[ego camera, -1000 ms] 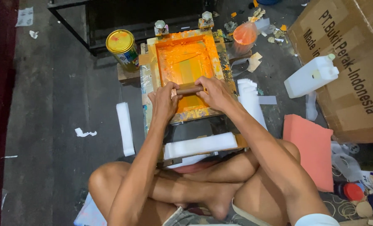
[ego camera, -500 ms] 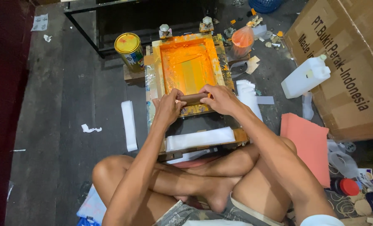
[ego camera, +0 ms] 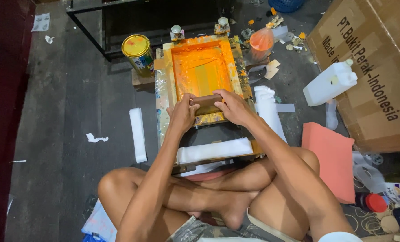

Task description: The person sits cross-legged and repeatedly rolls a cylindrical tool over orange paint in a wooden tray to coat it. They then pick up a white rectangular strip, place it on a lower surface, and repeat the rolling and placement cycle.

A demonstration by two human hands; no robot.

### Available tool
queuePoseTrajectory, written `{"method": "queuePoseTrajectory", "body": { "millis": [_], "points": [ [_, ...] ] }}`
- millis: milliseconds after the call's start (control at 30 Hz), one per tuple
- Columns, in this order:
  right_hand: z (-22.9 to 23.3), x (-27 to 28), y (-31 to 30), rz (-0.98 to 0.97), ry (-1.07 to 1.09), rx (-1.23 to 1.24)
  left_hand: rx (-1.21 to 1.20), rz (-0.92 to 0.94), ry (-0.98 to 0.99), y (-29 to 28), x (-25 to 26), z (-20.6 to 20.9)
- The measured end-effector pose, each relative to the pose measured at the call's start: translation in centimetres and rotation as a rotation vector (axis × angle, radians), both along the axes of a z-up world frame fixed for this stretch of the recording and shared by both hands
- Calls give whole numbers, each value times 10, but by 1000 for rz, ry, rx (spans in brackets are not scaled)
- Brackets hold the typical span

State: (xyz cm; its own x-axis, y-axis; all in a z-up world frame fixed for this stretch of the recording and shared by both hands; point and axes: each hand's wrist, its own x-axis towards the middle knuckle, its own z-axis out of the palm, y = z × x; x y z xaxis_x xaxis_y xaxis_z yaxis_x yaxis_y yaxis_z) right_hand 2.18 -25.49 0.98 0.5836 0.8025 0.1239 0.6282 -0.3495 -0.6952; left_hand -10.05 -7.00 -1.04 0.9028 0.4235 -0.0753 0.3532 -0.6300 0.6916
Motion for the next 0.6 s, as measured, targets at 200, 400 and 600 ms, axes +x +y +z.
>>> {"method": "queuePoseTrajectory", "body": {
  "millis": [200,400,600],
  "points": [
    [-7,12,3,18,-11,-63,122,15,-72,9,10,-11],
    [-1,32,19,17,-56,-198,131,-6,28,32,33,-18],
    [-9,63,43,9,-55,-233,140,14,30,56,65,-23]
  ]
}}
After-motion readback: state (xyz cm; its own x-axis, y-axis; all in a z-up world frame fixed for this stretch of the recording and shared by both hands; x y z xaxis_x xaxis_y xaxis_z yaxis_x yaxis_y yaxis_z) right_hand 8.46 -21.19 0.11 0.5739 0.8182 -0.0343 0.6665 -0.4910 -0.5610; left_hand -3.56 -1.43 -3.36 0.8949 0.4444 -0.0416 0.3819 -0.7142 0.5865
